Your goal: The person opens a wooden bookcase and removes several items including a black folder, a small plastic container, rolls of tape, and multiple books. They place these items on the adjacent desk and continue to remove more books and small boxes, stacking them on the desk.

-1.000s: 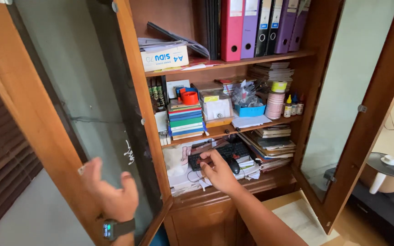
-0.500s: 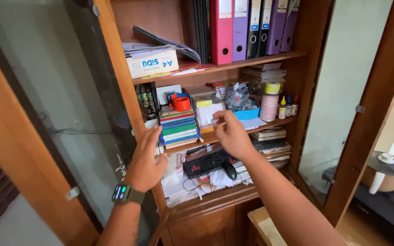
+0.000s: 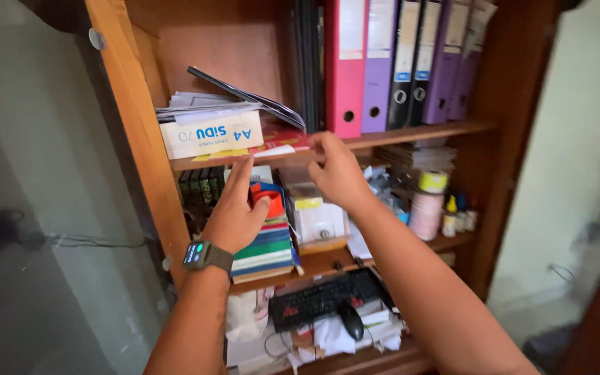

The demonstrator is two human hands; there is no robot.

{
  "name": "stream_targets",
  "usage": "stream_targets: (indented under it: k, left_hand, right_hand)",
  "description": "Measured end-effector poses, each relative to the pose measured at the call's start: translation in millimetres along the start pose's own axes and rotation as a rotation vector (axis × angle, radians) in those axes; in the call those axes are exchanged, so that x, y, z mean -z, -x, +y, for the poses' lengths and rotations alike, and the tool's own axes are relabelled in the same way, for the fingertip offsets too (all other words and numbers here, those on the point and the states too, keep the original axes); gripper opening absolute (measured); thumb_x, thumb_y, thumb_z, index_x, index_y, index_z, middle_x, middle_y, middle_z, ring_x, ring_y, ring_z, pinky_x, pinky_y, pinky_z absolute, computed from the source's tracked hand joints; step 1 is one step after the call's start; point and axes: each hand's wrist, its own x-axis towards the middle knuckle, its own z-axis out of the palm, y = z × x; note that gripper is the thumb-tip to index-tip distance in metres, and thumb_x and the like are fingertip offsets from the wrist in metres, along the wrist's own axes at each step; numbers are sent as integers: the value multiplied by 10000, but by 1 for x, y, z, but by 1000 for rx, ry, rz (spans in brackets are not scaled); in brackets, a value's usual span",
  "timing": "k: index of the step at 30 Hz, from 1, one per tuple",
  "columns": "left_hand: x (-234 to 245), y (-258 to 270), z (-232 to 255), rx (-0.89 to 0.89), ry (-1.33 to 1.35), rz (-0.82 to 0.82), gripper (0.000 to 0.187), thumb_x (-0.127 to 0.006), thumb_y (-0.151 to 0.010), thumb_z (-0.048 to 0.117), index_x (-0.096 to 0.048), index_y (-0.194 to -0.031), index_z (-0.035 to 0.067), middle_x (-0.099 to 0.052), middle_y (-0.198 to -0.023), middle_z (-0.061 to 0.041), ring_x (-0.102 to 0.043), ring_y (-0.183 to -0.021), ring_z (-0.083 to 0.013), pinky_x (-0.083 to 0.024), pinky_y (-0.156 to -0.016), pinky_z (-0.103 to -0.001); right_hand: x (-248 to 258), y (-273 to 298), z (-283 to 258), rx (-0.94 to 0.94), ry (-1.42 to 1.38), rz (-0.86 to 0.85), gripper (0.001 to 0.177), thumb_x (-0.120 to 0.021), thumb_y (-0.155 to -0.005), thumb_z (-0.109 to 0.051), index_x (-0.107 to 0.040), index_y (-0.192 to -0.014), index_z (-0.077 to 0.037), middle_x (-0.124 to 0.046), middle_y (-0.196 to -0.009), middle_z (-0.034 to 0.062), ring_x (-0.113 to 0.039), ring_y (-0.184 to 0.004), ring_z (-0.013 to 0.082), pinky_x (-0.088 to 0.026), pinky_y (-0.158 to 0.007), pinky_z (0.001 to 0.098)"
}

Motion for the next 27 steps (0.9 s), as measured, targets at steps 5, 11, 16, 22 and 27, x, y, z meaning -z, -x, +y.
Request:
stream_targets:
  k: [5,11,16,22,27]
  left_hand:
    - [-14,-46,-21,63,-85,27,693,-581,-824,168,-272,-1425,17,-274,-1496,-200,-223,-1402,-323,-231,-1107,-375]
    - [-28,-92,-48,1,-244,95,680,-588,-830,215,-305,-1417,18,-305,-1476,-201,-258,-1380,-343,-222,-1109,-442]
    - [-28,-121,-65,-29,-285,121,661,-597,-807,211,-345,-1384,12,-344,-1447,-200,-288,-1362,-350,-227,-1087,-468]
    - [-17,-160,-80,-70,-301,141,591,-576,-842,230,-400,-1354,-6,-398,-1415,-198,-335,-1344,-331,-237,-1104,-445]
    - [-2,-191,-88,33,-325,130,575,-541,-850,296,-439,-1320,-19,-433,-1383,-196,-396,-1278,-334,-295,-1061,-384]
  right_hand:
    - [-26,-70,44,128,47,-28,399,-667,-729,-39,-506,-1093,-15,-574,-1069,191,-567,-1031,339,-461,-875,392]
    - [-63,-126,85,54,163,-124,434,-686,-687,-57,-521,-1088,-50,-565,-1063,204,-528,-1030,395,-435,-879,428]
    - [-88,-158,107,6,229,-163,460,-697,-670,-76,-505,-1087,-46,-545,-1092,213,-515,-1048,415,-436,-883,439]
    - [-109,-170,114,-50,291,-210,587,-747,-650,-131,-461,-1159,-61,-517,-1125,213,-494,-1068,420,-424,-902,440]
    - [-117,-185,114,-70,347,-257,680,-764,-628,-159,-455,-1231,-103,-529,-1189,163,-508,-1121,372,-428,-931,419]
